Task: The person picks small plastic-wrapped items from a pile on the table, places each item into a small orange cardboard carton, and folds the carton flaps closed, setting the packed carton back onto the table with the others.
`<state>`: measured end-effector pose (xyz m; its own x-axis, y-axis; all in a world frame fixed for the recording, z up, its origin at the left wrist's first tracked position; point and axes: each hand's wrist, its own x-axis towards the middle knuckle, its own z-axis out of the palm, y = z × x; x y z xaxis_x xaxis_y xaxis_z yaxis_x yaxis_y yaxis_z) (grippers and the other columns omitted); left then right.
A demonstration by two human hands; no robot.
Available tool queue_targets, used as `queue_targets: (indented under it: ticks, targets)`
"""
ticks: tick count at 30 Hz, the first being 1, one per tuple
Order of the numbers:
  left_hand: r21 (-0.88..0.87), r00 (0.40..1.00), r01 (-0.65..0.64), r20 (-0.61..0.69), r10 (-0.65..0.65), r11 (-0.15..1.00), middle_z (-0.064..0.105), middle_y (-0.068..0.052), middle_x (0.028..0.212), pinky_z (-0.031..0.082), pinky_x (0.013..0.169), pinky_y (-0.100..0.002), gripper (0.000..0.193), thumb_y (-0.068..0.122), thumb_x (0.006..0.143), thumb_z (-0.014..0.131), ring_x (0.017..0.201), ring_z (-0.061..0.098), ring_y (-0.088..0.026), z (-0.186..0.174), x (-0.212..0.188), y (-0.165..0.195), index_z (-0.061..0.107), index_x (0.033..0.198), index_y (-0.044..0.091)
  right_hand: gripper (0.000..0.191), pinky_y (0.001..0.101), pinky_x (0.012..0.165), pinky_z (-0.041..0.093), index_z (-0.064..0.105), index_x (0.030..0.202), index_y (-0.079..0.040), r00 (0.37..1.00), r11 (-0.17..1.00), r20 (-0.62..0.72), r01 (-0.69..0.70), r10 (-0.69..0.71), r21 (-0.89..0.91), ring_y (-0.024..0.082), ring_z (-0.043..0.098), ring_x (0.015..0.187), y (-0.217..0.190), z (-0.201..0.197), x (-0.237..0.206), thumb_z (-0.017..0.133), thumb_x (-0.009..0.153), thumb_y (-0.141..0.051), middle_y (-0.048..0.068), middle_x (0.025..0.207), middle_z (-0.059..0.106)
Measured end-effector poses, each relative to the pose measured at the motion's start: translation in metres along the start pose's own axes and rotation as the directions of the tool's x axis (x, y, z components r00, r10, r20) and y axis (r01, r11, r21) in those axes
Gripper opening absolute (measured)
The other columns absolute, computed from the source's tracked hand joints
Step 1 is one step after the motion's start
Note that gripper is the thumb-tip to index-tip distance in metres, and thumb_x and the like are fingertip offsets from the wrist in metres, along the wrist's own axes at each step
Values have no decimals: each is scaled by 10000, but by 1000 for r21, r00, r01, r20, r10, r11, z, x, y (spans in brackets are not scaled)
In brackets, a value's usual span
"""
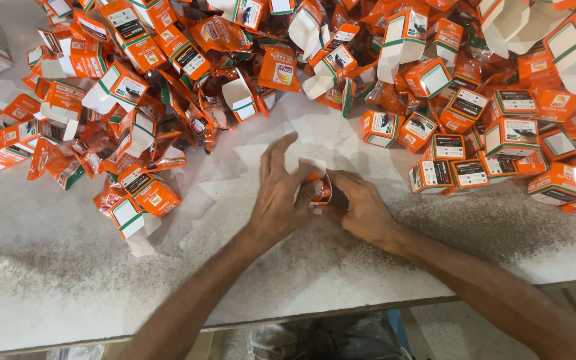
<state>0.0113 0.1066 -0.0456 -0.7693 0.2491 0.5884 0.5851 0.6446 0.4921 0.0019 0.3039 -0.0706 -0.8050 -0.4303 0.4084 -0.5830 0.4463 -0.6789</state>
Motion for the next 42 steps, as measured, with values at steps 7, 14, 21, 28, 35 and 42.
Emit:
queue_targets:
  ticks: [7,14,21,28,35,42]
  targets:
    - [-467,835,550,312,-452,692,710,-133,993,600,664,-329,320,90,906,720,819,709,-169,34,-5,-36,582,1174,-17,648,446,962,530,548,1338,-1,1000,996,-20,10,-8,85,390,644,1171,1,3,-5,839,788,-186,198,1274,661]
    - [-615,798,595,376,-470,518,681,-78,943,503,507,-282,171,74,914,628,715,681,-119,30,-6,-30,596,1040,-37,575,450,967,538,590,1361,-45,994,991,-25,101,-104,-90,407,633,1187,3,5,-13,769,814,-52,212,1317,644]
    - [-688,673,709,594,-440,156,688,-91,810,577,583,-322,186,169,957,619,613,615,-134,5,-3,-41,657,962,-13,551,462,983,549,617,1323,-60,991,979,-16,130,-134,-159,420,630,1203,10,8,-15,733,790,17,223,1355,629]
    - [-371,957,281,179,-229,885,701,-148,1066,574,831,-368,218,21,948,691,929,696,-212,17,-9,-26,669,1162,-16,455,484,888,548,551,1200,-57,999,996,32,-12,15,-93,426,658,1129,4,5,-10,773,803,-38,199,1263,672]
    - [-223,967,-169,152,205,960,600,-196,1432,505,1126,-439,500,-41,773,733,1383,546,-404,1,-24,-22,618,1258,-4,534,498,809,572,381,1243,-70,974,975,70,-218,214,48,428,687,1062,6,4,-12,750,857,-65,210,1141,695]
    - [-270,974,-170,102,204,948,602,-164,1472,522,1167,-430,292,29,897,767,1437,548,-369,8,-25,-25,643,1162,42,456,496,816,547,526,1215,-119,994,993,59,-93,97,-71,410,691,1020,4,4,-9,772,837,-56,170,1085,718]
